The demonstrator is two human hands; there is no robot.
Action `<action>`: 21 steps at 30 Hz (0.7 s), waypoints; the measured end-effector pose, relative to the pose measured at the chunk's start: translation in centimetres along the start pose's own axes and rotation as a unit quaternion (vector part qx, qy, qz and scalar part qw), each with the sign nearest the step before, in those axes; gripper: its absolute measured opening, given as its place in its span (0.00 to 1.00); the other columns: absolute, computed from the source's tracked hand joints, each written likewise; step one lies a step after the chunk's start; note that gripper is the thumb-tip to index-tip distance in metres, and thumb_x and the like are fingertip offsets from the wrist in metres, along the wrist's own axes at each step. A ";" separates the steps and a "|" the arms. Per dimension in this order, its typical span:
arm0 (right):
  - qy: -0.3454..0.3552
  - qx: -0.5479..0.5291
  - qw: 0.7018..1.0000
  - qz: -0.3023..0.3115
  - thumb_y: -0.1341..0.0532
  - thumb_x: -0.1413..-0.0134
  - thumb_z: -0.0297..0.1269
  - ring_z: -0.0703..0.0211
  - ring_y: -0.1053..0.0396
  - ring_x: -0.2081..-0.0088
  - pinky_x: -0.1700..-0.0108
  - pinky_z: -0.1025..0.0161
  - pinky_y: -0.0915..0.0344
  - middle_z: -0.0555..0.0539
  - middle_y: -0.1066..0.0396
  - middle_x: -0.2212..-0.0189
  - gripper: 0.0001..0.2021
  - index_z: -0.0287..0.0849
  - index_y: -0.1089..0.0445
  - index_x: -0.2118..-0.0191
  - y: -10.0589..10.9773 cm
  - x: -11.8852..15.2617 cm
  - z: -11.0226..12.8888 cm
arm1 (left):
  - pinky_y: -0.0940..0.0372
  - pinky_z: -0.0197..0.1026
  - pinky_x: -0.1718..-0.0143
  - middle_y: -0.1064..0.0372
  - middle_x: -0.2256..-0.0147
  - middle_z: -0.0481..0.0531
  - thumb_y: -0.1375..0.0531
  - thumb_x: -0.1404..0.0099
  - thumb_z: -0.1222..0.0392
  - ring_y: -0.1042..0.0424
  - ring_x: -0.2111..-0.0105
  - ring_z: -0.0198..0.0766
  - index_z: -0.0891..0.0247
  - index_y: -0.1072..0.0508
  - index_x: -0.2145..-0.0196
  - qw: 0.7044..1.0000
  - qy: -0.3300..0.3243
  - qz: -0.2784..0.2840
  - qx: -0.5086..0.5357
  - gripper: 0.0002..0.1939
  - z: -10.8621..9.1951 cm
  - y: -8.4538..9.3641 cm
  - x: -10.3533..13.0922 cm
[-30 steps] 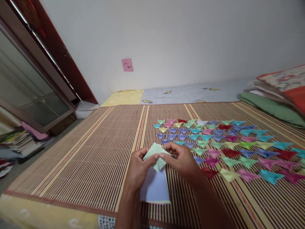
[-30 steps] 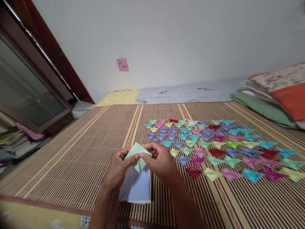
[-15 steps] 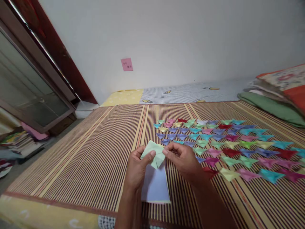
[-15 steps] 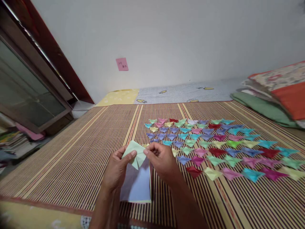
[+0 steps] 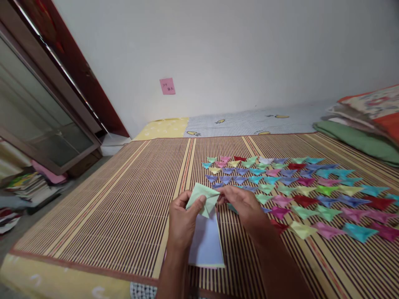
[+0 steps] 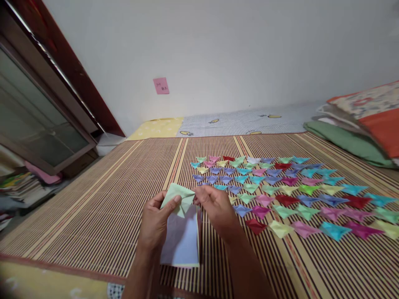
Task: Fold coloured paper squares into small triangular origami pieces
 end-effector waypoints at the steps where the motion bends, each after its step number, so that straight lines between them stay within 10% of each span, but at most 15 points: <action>1: -0.013 -0.010 1.000 0.003 0.36 0.40 0.51 0.57 0.30 0.69 0.65 0.61 0.34 0.49 0.27 0.73 0.17 0.42 0.26 0.70 -0.2 0.0 -0.3 | 0.39 0.33 0.74 0.31 0.76 0.46 0.27 0.44 0.53 0.36 0.77 0.30 0.66 0.25 0.74 1.000 0.003 0.005 0.002 0.15 0.1 -0.1 0.0; 21: -0.029 -0.010 0.999 0.038 0.33 0.45 0.43 0.62 0.38 0.74 0.71 0.65 0.41 0.54 0.34 0.77 0.11 0.41 0.28 0.70 -0.7 0.0 -0.7 | 0.34 0.36 0.70 0.25 0.73 0.50 0.27 0.44 0.54 0.29 0.75 0.34 0.67 0.21 0.67 0.996 0.050 0.059 0.038 0.14 0.1 -0.9 0.4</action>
Point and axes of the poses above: each hand's wrist, its own x-axis away from the middle knuckle, its own y-axis out of the back of the hand, z = x × y, the point moved 4 cm from there along -x, towards the middle knuckle
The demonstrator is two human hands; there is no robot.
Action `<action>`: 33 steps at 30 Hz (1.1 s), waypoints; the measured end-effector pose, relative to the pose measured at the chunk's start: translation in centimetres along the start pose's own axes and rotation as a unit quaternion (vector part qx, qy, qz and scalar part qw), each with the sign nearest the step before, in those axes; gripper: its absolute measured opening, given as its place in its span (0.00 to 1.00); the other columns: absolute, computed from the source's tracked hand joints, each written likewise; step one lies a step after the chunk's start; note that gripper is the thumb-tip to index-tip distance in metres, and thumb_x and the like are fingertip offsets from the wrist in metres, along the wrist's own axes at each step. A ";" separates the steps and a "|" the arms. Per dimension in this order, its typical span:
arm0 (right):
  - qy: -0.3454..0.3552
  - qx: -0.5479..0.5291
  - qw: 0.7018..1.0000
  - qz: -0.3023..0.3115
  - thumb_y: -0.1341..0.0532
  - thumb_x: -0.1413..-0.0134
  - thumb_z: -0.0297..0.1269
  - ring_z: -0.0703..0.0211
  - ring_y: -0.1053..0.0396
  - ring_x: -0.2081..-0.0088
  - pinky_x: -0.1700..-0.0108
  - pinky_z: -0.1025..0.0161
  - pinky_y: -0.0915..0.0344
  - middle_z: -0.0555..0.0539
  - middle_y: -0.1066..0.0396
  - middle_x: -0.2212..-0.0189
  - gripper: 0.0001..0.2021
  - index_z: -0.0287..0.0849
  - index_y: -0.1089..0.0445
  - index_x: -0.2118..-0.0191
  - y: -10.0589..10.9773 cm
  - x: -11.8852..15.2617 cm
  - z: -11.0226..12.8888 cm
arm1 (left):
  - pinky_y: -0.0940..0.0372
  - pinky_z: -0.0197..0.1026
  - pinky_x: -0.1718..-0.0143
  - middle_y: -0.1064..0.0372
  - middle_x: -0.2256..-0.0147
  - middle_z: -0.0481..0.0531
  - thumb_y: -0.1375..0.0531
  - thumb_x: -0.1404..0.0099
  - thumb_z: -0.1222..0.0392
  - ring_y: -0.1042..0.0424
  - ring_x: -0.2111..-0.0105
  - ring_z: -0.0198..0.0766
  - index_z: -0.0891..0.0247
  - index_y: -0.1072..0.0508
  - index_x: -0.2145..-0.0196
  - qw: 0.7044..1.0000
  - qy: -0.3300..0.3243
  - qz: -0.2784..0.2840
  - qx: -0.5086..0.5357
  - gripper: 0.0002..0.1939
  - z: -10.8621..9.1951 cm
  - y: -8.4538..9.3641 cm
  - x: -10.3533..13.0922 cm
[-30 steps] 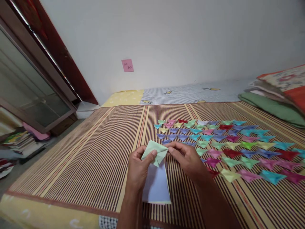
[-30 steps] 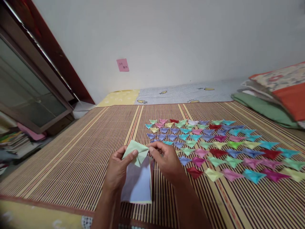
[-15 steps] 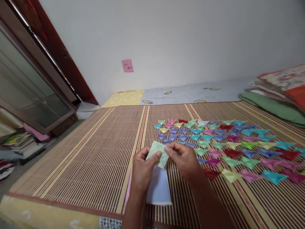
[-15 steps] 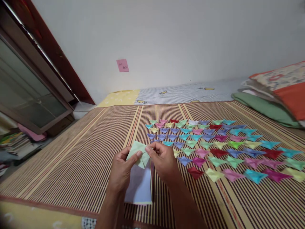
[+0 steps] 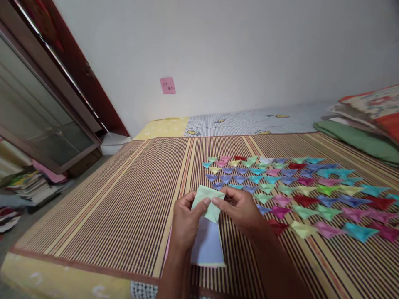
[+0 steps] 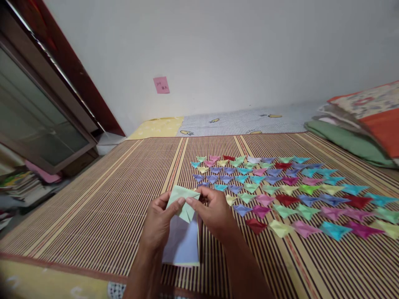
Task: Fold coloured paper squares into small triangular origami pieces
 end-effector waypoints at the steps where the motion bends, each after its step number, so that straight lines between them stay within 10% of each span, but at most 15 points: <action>1: 0.002 0.004 1.000 -0.001 0.33 0.45 0.43 0.62 0.38 0.74 0.71 0.65 0.41 0.54 0.35 0.77 0.11 0.41 0.29 0.70 0.0 0.0 0.0 | 0.34 0.37 0.70 0.25 0.73 0.50 0.27 0.44 0.54 0.29 0.75 0.35 0.67 0.21 0.67 1.000 0.004 0.001 -0.001 0.14 0.0 -0.1 0.0; 14: 0.020 0.056 0.998 0.006 0.37 0.48 0.36 0.62 0.39 0.74 0.73 0.65 0.41 0.53 0.35 0.77 0.06 0.43 0.32 0.74 1.1 0.3 0.7 | 0.46 0.33 0.76 0.36 0.78 0.44 0.29 0.46 0.57 0.40 0.79 0.30 0.65 0.29 0.77 0.984 0.074 0.144 -0.078 0.13 0.0 -0.7 0.7; 21: 0.036 -0.070 0.983 -0.164 0.34 0.40 0.51 0.55 0.26 0.59 0.54 0.59 0.31 0.45 0.22 0.61 0.16 0.45 0.23 0.55 3.5 0.0 0.1 | 0.32 0.38 0.65 0.21 0.71 0.51 0.23 0.53 0.58 0.25 0.72 0.36 0.65 0.20 0.70 0.990 0.043 -0.021 0.131 0.14 0.4 -0.7 -0.2; 26: -0.018 -0.092 0.996 0.003 0.25 0.54 0.46 0.54 0.25 0.64 0.59 0.59 0.29 0.47 0.22 0.67 0.17 0.42 0.25 0.63 -0.6 -0.3 -0.5 | 0.29 0.41 0.58 0.18 0.66 0.53 0.22 0.54 0.58 0.20 0.65 0.41 0.63 0.19 0.66 0.961 0.016 -0.088 0.260 0.18 0.3 -1.5 -0.5; 33: -0.006 -0.117 0.988 -0.098 0.28 0.51 0.46 0.62 0.34 0.76 0.72 0.66 0.36 0.53 0.30 0.77 0.13 0.42 0.28 0.69 -1.0 -0.3 -0.3 | 0.30 0.40 0.59 0.17 0.64 0.55 0.24 0.52 0.61 0.20 0.62 0.43 0.65 0.18 0.63 0.970 0.030 -0.045 0.237 0.17 0.5 -2.1 -0.3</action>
Point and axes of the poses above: each hand's wrist, its own x-axis away from the middle knuckle, its own y-axis out of the back of the hand, z = x × y, the point moved 4 cm from there along -x, towards the middle knuckle
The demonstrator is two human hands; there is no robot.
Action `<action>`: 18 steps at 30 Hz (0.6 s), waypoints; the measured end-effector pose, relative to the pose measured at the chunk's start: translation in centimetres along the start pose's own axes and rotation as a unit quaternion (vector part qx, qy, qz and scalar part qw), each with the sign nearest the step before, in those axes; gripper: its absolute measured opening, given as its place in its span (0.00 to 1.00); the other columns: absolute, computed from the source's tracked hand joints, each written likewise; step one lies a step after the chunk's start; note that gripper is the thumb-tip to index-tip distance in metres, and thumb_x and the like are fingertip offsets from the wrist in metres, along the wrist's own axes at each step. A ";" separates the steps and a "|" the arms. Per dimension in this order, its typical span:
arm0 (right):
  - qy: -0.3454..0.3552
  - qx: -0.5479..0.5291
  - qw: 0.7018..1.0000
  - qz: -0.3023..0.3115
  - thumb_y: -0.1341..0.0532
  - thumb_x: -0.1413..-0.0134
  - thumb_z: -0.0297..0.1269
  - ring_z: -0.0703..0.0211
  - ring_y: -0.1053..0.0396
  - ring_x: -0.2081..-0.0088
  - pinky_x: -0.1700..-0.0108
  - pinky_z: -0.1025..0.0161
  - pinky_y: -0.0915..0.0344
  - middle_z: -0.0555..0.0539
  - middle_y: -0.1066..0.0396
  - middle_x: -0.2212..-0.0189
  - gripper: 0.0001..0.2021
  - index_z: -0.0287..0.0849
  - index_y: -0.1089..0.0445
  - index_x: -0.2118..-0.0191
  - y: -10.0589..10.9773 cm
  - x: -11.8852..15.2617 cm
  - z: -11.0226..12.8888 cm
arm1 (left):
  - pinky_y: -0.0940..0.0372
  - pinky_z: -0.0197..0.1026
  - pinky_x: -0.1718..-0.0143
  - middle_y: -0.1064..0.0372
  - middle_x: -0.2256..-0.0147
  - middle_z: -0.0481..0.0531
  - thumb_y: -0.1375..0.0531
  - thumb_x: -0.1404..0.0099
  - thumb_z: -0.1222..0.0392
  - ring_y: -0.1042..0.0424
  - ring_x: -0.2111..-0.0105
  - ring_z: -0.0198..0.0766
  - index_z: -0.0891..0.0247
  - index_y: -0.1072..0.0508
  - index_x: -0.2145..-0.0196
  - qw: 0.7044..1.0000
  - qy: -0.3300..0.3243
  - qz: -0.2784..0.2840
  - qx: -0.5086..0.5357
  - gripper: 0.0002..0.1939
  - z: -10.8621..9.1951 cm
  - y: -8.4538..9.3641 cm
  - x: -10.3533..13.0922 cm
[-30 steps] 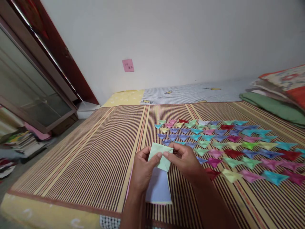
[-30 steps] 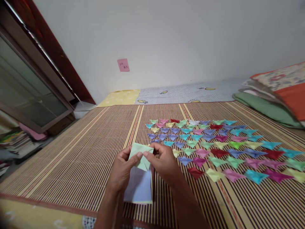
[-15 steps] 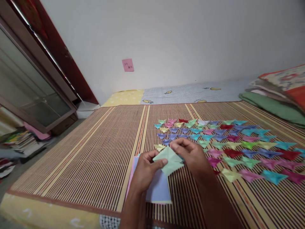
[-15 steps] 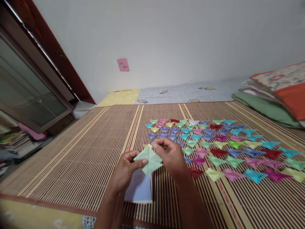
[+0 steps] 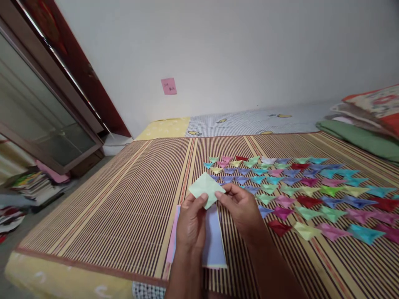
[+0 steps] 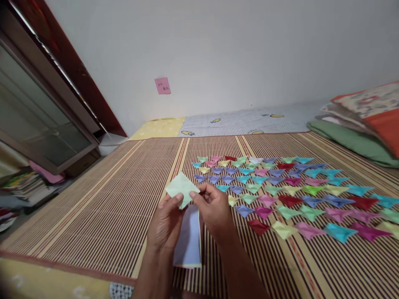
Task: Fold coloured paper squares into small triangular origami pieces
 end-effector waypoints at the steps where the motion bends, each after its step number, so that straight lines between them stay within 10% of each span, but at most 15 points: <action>1: 0.000 -0.002 1.000 -0.007 0.28 0.51 0.45 0.63 0.35 0.77 0.73 0.66 0.37 0.54 0.30 0.78 0.13 0.43 0.29 0.69 0.3 0.0 0.2 | 0.31 0.40 0.60 0.17 0.64 0.55 0.25 0.52 0.61 0.20 0.63 0.43 0.65 0.18 0.63 1.000 0.006 0.013 -0.023 0.17 0.0 0.0 0.0; 18: 0.026 0.144 0.986 0.083 0.33 0.47 0.39 0.62 0.41 0.74 0.72 0.65 0.45 0.55 0.39 0.78 0.09 0.41 0.29 0.73 1.0 0.0 1.1 | 0.55 0.30 0.88 0.36 0.81 0.39 0.24 0.51 0.56 0.51 0.88 0.23 0.64 0.25 0.73 0.952 -0.072 0.007 -0.298 0.16 -1.4 0.9 0.1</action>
Point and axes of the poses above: each hand's wrist, its own x-axis away from the middle knuckle, its own y-axis out of the back of the hand, z = x × y, the point moved 4 cm from there along -x, towards the middle knuckle
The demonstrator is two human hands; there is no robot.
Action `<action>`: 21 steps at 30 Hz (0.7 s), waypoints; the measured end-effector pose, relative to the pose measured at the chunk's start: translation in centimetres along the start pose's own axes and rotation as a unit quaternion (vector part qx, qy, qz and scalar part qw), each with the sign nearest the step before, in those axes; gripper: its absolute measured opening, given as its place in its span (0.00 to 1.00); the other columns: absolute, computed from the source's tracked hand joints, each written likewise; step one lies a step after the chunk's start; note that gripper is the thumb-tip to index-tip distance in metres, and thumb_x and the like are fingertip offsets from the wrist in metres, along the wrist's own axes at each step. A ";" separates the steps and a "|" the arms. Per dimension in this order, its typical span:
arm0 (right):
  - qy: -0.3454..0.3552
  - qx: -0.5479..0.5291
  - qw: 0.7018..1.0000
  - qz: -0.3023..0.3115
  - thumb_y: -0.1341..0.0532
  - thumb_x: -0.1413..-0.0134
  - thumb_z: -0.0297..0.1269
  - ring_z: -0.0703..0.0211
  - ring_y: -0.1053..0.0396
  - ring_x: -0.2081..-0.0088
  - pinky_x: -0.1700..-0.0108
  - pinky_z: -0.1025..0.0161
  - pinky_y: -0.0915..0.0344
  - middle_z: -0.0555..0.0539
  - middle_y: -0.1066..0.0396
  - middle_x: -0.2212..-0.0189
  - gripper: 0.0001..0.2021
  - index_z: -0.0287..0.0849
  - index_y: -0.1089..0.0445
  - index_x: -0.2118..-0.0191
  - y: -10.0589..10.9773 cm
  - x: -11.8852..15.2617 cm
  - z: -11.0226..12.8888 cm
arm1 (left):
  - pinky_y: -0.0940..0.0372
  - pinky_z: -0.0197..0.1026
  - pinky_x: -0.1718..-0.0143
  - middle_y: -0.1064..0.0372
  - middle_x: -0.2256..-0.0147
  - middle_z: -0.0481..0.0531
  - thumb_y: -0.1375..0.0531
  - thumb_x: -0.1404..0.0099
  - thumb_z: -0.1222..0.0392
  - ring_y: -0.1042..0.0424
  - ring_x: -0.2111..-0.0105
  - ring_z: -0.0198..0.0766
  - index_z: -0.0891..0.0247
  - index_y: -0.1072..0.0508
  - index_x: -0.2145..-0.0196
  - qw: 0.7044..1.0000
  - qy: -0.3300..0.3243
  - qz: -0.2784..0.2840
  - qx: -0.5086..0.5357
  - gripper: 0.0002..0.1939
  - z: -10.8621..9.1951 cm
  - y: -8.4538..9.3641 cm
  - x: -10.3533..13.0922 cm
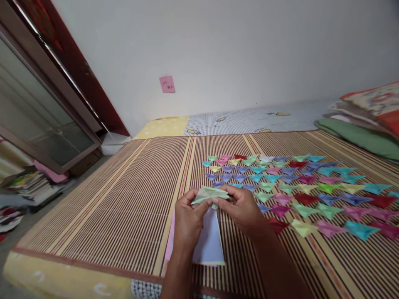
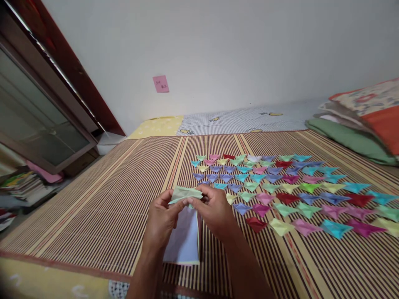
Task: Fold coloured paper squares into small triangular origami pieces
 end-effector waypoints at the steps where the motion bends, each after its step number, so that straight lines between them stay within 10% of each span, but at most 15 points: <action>1: 0.008 0.019 1.000 0.001 0.34 0.47 0.39 0.62 0.41 0.74 0.71 0.65 0.45 0.55 0.39 0.77 0.09 0.41 0.29 0.73 0.0 0.0 0.2 | 0.55 0.30 0.89 0.35 0.80 0.39 0.24 0.50 0.56 0.50 0.88 0.23 0.64 0.26 0.73 1.000 0.001 -0.003 -0.004 0.15 0.1 0.0 0.0; 7: 0.065 0.092 0.994 0.000 0.36 0.44 0.36 0.59 0.36 0.71 0.68 0.62 0.42 0.52 0.33 0.75 0.07 0.43 0.25 0.72 0.0 0.1 1.3 | 0.39 0.31 0.82 0.25 0.73 0.45 0.26 0.48 0.59 0.31 0.84 0.29 0.64 0.25 0.74 0.999 -0.004 0.016 0.031 0.12 0.7 0.3 -0.3; 11: 0.079 0.092 0.993 -0.009 0.37 0.45 0.34 0.56 0.32 0.67 0.64 0.59 0.38 0.50 0.28 0.71 0.05 0.44 0.25 0.70 -0.1 0.1 1.2 | 0.48 0.30 0.85 0.25 0.74 0.47 0.26 0.49 0.61 0.27 0.83 0.31 0.65 0.25 0.74 0.999 0.013 0.006 0.033 0.11 0.6 0.5 -0.4; 21: 0.108 0.063 0.992 -0.005 0.37 0.40 0.33 0.55 0.30 0.63 0.61 0.59 0.36 0.49 0.28 0.68 0.07 0.44 0.25 0.70 -0.3 -0.2 0.4 | 0.30 0.32 0.75 0.20 0.70 0.51 0.24 0.51 0.62 0.20 0.73 0.36 0.66 0.24 0.73 0.994 0.042 0.009 0.096 0.12 0.9 1.0 -0.5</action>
Point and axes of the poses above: each hand's wrist, its own x-axis away from the middle knuckle, its own y-axis out of the back of the hand, z = x × y, the point moved 4 cm from there along -x, towards the middle knuckle
